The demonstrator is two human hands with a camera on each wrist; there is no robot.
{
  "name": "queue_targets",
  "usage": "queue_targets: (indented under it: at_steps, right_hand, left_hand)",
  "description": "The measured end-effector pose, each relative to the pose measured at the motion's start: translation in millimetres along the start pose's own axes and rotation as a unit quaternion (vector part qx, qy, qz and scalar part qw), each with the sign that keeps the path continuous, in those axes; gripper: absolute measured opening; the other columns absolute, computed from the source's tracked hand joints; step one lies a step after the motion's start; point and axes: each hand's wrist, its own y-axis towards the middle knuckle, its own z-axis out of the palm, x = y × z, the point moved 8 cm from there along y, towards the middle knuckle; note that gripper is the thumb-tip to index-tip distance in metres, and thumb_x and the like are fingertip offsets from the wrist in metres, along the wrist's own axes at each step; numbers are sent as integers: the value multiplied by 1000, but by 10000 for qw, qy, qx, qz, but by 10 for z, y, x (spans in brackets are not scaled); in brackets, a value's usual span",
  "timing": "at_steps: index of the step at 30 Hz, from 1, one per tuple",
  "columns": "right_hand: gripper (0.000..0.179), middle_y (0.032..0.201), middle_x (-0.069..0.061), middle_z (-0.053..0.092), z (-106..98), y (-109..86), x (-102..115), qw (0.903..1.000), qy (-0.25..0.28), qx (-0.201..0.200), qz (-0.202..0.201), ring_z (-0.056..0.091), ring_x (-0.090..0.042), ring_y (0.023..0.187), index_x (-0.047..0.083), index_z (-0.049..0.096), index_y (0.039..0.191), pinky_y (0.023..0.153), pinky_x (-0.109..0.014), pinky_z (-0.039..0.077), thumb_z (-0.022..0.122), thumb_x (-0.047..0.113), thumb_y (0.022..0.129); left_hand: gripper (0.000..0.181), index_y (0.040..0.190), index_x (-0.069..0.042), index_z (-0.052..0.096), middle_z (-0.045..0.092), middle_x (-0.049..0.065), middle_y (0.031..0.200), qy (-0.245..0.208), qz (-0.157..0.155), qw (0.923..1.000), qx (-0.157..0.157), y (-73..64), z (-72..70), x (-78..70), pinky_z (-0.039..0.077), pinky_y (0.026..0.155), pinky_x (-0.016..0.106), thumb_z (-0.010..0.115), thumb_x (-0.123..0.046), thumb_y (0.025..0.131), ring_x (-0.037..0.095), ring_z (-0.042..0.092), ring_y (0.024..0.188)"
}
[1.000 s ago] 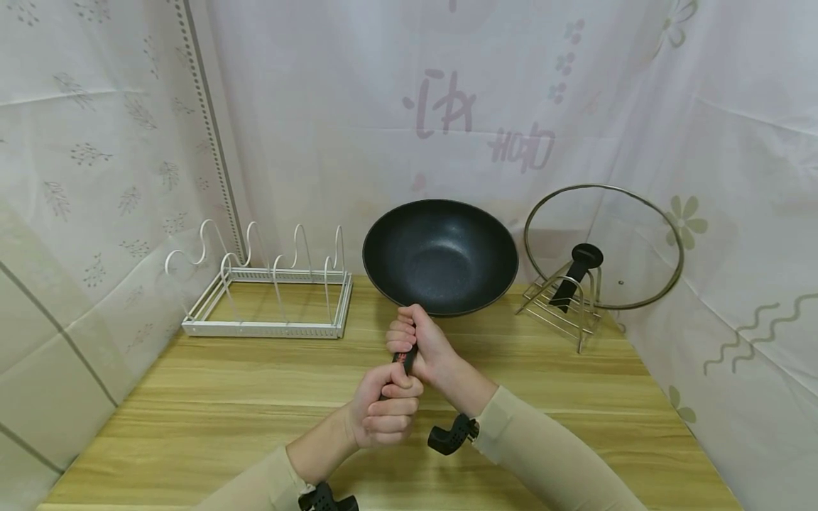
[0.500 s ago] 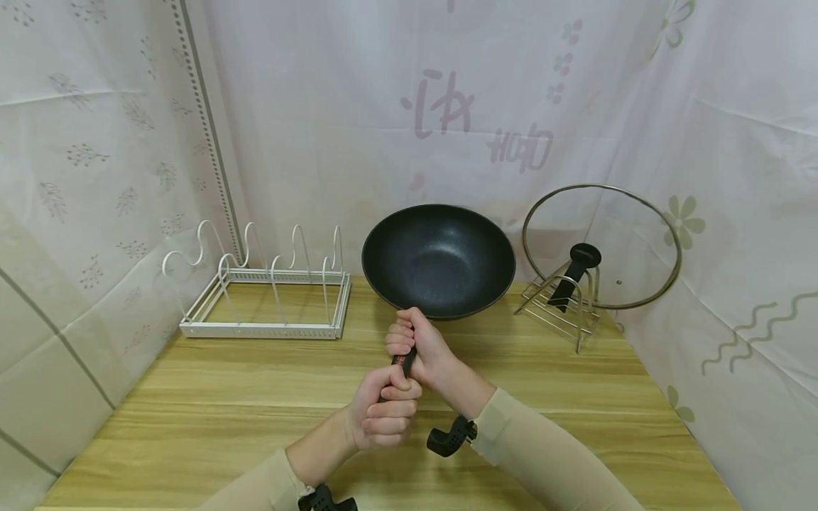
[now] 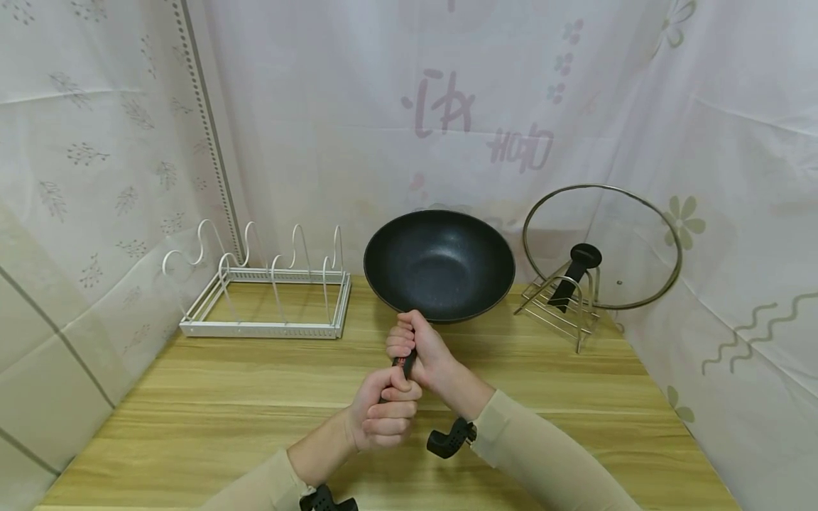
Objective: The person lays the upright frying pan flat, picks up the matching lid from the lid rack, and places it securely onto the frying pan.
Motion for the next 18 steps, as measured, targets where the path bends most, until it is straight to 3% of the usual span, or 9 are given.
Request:
queue_targets:
  at_steps: [18]
  right_hand:
    - [46,56,10,39,-92,38,-33,9999,-102,-53,-9,40,-1,45,21,36,68,46,-12,37,42,20,114]
  left_hand:
    - [42,69,-22,25,25,-9,50,9,-78,9999,-134,-40,-74,22,10,35,23,46,-23,105,5,26,36]
